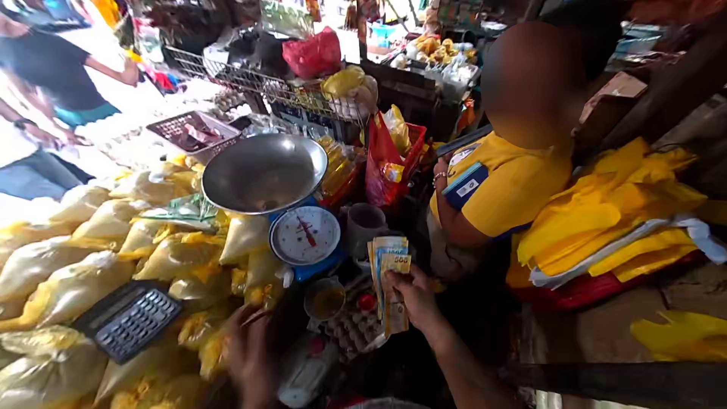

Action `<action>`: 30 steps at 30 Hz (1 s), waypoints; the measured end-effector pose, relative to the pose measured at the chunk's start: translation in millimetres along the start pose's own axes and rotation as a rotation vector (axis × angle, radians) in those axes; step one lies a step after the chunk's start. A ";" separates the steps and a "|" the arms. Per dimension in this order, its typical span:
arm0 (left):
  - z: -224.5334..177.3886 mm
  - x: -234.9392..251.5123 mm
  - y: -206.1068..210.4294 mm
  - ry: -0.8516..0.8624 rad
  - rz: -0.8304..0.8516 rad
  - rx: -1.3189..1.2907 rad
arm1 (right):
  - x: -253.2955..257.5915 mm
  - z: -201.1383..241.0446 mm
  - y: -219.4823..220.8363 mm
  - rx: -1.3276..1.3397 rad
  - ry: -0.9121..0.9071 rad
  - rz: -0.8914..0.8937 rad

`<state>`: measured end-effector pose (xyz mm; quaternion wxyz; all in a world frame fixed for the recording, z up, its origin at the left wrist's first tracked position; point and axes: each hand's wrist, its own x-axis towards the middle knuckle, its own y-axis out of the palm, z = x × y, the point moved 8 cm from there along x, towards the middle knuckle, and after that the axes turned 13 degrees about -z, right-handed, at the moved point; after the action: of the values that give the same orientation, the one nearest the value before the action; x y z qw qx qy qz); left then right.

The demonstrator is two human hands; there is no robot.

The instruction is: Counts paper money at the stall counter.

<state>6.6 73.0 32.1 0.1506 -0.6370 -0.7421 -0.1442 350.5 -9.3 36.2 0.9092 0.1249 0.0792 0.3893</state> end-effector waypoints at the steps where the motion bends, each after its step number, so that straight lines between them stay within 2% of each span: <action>1: -2.5 -9.3 63.3 -0.118 0.218 -0.111 | -2.3 8.1 2.8 0.043 -0.013 0.024; 3: -8.4 -37.1 155.9 -0.391 0.536 -0.364 | -3.5 16.8 6.5 0.103 -0.038 0.032; 5: -19.6 -61.3 207.9 -0.606 0.675 -0.551 | -0.3 24.1 3.2 0.066 -0.099 -0.012; 8: -27.6 -78.5 240.7 -0.821 0.630 -0.539 | 7.3 34.8 -8.7 -0.156 -0.264 -0.129; 10: -26.2 -81.5 250.8 -0.874 0.572 -0.491 | 11.0 39.7 -15.0 -0.308 -0.406 -0.206; 14: -20.3 -66.6 255.1 -0.747 0.522 -0.524 | 19.8 38.0 -21.7 -0.522 -0.530 -0.322; 18: -10.1 -42.8 244.6 -0.582 0.470 -0.435 | 35.0 22.5 -9.3 -0.548 -0.460 -0.268; 25: 8.3 -7.9 201.9 -0.638 0.316 -0.459 | 48.6 20.7 20.7 -0.335 -0.446 -0.253; 30: 23.8 7.5 162.0 -0.525 0.176 -0.368 | 52.6 13.0 48.8 -0.123 -0.260 -0.041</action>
<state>164.8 113.1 17.1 -0.1518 -0.7304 -0.6593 -0.0934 356.1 59.3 60.3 0.9255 0.1165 -0.0606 0.3551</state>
